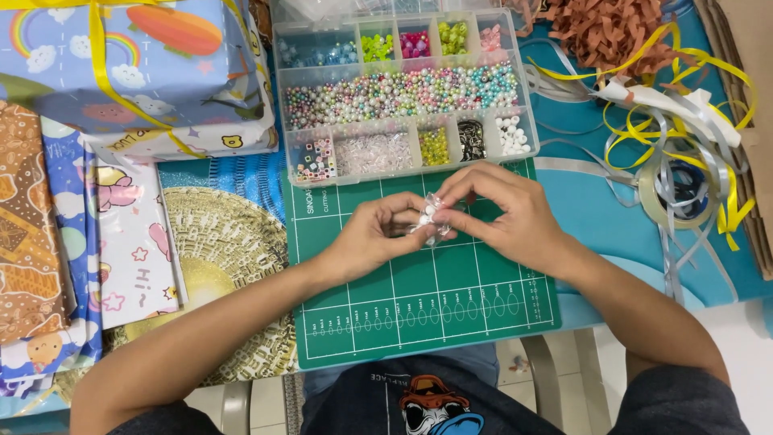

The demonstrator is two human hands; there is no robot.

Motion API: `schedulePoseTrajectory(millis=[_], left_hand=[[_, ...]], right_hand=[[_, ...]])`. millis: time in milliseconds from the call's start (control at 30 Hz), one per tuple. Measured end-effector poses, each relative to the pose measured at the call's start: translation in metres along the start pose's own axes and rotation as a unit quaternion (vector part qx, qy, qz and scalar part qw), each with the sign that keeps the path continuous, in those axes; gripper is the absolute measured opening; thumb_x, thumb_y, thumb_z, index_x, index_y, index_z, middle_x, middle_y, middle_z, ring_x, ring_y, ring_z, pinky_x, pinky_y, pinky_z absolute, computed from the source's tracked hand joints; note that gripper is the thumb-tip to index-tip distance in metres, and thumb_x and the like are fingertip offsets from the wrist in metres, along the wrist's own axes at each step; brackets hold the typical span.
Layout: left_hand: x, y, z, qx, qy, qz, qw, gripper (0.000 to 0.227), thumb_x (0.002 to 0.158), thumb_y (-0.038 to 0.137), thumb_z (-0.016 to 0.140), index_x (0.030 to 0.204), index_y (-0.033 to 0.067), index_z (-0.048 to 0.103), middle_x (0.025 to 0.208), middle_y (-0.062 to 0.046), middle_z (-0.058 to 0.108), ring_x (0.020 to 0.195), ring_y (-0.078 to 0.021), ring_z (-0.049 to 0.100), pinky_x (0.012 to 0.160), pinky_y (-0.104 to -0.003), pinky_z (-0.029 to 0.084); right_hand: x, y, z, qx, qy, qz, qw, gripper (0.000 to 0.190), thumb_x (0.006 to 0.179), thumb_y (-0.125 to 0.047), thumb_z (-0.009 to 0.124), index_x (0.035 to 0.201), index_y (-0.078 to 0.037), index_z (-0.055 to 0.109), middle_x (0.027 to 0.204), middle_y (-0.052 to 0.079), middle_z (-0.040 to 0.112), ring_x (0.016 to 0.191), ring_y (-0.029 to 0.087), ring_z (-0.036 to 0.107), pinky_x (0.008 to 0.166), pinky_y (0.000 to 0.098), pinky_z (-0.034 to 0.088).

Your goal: The person is carefully picking out small decorative beads from a plastic organizer and placing them into a small clear plastic bag.

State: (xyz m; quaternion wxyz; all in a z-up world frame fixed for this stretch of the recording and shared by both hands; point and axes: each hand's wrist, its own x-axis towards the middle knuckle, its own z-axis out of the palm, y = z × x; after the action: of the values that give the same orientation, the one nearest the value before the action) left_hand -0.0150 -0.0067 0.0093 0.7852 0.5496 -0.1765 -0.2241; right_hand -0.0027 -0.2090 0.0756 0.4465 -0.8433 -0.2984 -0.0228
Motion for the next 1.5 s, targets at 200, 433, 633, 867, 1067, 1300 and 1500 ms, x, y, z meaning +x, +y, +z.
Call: schedulePoseTrajectory(millis=[200,433,633,867,1067,1300,1500], left_hand=[[0.003,0.008,-0.002,0.004,0.014,-0.004,1.0,0.019,0.099,0.013,0.067,0.115,0.0031,0.071,0.099,-0.008,0.078,0.09,-0.0064,0.068,0.085,-0.026,0.06],[0.002,0.006,-0.002,0.001,0.028,0.005,1.0,0.021,0.096,0.008,0.069,0.116,0.0021,0.069,0.099,-0.008,0.077,0.091,-0.0079,0.069,0.086,-0.026,0.061],[0.003,0.001,-0.004,-0.012,0.028,0.006,1.0,0.033,0.09,0.004,0.075,0.121,0.001,0.067,0.103,-0.01,0.076,0.092,-0.0107,0.073,0.086,-0.026,0.062],[0.003,0.01,-0.005,-0.013,0.033,0.014,0.999,0.032,0.099,0.011,0.065,0.13,0.0018,0.063,0.115,-0.012,0.073,0.101,-0.012,0.069,0.091,-0.031,0.061],[0.007,0.003,-0.008,-0.031,0.03,0.022,0.999,0.031,0.103,0.015,0.056,0.129,-0.0009,0.059,0.124,-0.02,0.066,0.106,-0.0257,0.07,0.088,-0.038,0.063],[0.006,-0.003,-0.011,-0.035,0.036,0.022,0.999,0.029,0.103,0.013,0.055,0.127,-0.0028,0.058,0.12,-0.02,0.064,0.102,-0.0268,0.071,0.085,-0.039,0.063],[0.005,-0.005,-0.01,-0.038,0.034,0.035,0.998,0.028,0.102,0.01,0.056,0.125,-0.0041,0.058,0.119,-0.019,0.064,0.099,-0.0245,0.071,0.083,-0.037,0.063]], right_hand=[[0.002,0.006,-0.005,-0.024,0.021,-0.026,0.999,0.004,0.091,-0.011,0.079,0.089,-0.009,0.076,0.102,0.005,0.073,0.091,0.024,0.069,0.081,0.0345,0.055],[0.0,0.012,-0.003,-0.069,0.026,-0.044,0.996,0.005,0.09,-0.014,0.08,0.087,-0.011,0.078,0.104,0.004,0.072,0.093,0.026,0.067,0.084,0.0369,0.054],[0.002,0.008,-0.006,-0.082,0.042,-0.039,0.995,0.009,0.087,-0.015,0.084,0.088,-0.011,0.076,0.104,0.006,0.072,0.093,0.028,0.067,0.084,0.0392,0.053],[0.005,0.005,-0.018,-0.015,0.003,0.031,0.999,0.012,0.088,-0.01,0.081,0.094,-0.008,0.07,0.095,0.007,0.075,0.083,0.024,0.071,0.079,0.0369,0.055],[0.013,-0.013,-0.069,-0.031,-0.108,0.175,0.978,0.034,0.085,-0.002,0.076,0.113,-0.001,0.055,0.089,0.019,0.079,0.084,0.036,0.076,0.081,0.0492,0.058],[0.012,0.006,-0.068,-0.167,-0.173,0.188,0.952,0.027,0.087,-0.001,0.073,0.11,-0.006,0.06,0.089,0.014,0.08,0.086,0.039,0.077,0.079,0.0489,0.059],[0.01,-0.001,-0.069,-0.262,-0.162,0.164,0.937,0.028,0.079,-0.012,0.083,0.099,-0.012,0.063,0.084,0.004,0.075,0.077,0.03,0.075,0.071,0.0426,0.058]])
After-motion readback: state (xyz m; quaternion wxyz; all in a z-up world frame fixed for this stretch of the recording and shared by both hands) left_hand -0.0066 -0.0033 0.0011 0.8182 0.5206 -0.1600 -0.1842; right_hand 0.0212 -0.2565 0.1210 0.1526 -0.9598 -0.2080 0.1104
